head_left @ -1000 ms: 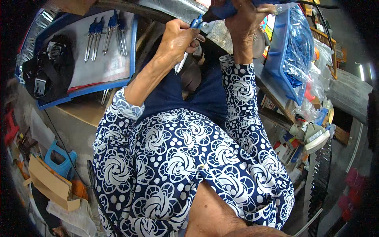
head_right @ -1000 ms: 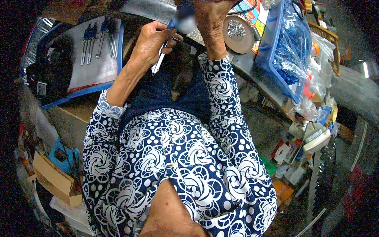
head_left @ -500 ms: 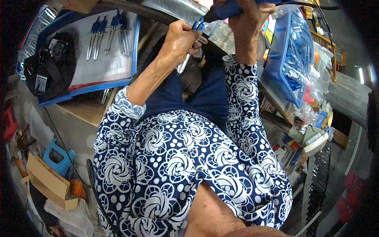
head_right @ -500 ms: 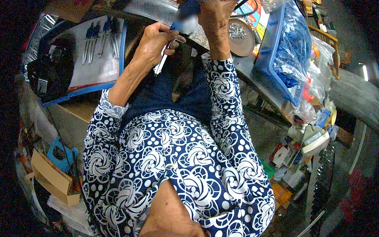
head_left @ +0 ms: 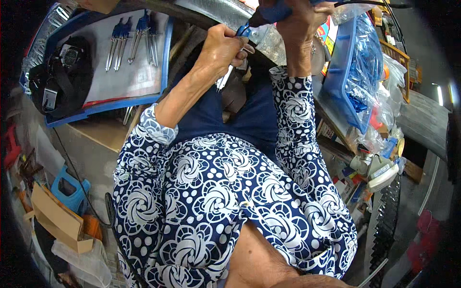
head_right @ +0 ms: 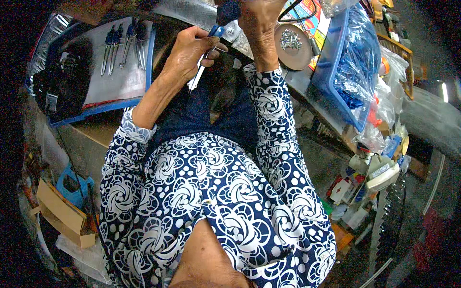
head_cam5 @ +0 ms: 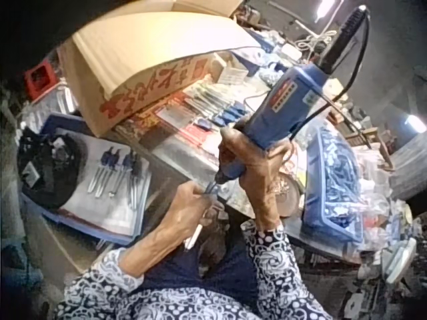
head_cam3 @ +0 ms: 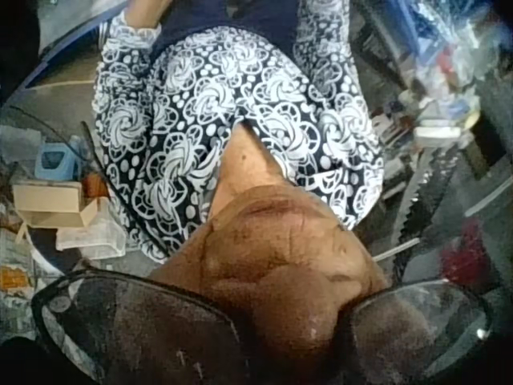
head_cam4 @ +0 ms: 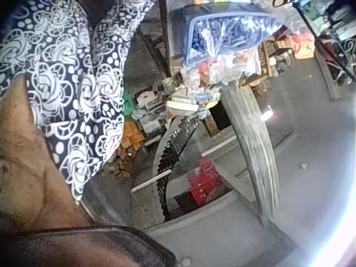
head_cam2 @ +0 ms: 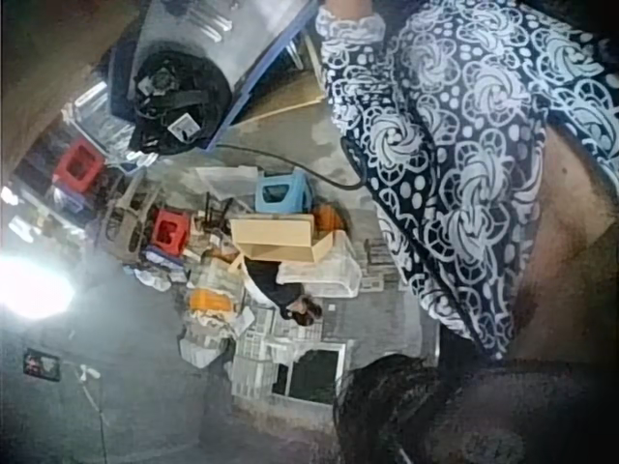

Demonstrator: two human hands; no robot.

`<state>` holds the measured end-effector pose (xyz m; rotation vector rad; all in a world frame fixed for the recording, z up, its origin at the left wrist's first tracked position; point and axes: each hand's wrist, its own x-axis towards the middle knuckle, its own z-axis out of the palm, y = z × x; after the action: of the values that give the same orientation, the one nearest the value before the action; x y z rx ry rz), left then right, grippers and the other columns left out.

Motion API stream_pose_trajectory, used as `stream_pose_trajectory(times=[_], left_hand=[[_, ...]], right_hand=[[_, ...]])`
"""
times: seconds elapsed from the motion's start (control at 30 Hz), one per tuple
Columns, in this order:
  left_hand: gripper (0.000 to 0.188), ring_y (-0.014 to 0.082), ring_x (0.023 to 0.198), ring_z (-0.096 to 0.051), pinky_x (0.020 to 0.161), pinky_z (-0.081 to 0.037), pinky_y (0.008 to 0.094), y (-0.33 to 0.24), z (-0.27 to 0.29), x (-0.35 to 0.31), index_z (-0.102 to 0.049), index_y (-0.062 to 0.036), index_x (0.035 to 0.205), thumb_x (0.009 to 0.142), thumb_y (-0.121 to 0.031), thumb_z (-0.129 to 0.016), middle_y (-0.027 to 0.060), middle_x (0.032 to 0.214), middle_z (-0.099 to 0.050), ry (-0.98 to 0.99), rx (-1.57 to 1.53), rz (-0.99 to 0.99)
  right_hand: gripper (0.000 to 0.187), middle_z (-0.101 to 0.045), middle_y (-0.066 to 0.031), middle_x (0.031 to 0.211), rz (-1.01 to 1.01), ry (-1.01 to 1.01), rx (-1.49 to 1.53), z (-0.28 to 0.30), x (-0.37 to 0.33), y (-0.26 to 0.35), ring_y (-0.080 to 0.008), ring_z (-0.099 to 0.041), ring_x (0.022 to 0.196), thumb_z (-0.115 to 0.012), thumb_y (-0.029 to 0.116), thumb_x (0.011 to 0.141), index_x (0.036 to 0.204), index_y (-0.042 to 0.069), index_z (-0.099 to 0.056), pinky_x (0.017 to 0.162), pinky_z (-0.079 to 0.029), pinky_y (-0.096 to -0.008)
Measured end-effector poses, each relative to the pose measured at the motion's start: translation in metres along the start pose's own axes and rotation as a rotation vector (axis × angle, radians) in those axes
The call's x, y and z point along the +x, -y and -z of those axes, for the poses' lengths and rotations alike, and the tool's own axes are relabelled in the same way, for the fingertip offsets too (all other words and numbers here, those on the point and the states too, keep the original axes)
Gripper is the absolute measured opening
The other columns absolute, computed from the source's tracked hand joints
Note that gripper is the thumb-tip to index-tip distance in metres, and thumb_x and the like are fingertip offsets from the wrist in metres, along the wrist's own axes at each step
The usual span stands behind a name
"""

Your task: Assembling small electronic components and parts using a handheld tool at a workbench.

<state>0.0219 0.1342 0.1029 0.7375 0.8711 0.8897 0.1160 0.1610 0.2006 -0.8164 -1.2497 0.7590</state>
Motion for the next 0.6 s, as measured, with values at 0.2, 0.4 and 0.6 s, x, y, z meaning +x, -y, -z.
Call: stream_pose_trajectory(times=[0.2,0.4,0.6], left_hand=[[0.012,0.0105,0.052,-0.05,0.037,-0.036,0.02,0.0,0.001,0.0,-0.045,0.0012,0.083,0.079,-0.004,-0.054,0.0156,0.073,-0.059,-0.007,-0.008,0.012],[0.011,0.0107,0.053,-0.051,0.04,-0.038,0.0208,0.0,0.027,-0.016,-0.047,0.0015,0.083,0.081,-0.008,-0.053,0.0152,0.074,-0.06,-0.001,0.037,0.0],[0.021,0.0115,0.053,-0.05,0.041,-0.038,0.0211,-0.033,0.083,-0.068,-0.044,0.0004,0.091,0.08,-0.014,-0.056,0.0149,0.074,-0.058,-0.028,-0.054,-0.055]], right_hand=[[0.014,-0.054,-0.0058,0.054,-0.083,0.013,-0.071,-0.002,-0.001,-0.003,-0.0119,-0.05,0.042,-0.068,0.005,0.066,0.069,0.0,-0.055,0.039,-0.041,-0.0236],[0.016,-0.054,-0.0065,0.059,-0.023,0.025,-0.126,-0.01,-0.012,-0.007,-0.0143,-0.051,0.046,-0.066,0.003,0.066,0.076,-0.002,-0.055,0.042,-0.042,-0.0249],[0.023,-0.055,-0.015,0.082,0.226,0.106,0.11,0.001,-0.025,0.011,-0.0207,-0.053,0.068,-0.051,0.001,0.077,0.1,0.002,-0.052,0.067,-0.044,-0.0351]])
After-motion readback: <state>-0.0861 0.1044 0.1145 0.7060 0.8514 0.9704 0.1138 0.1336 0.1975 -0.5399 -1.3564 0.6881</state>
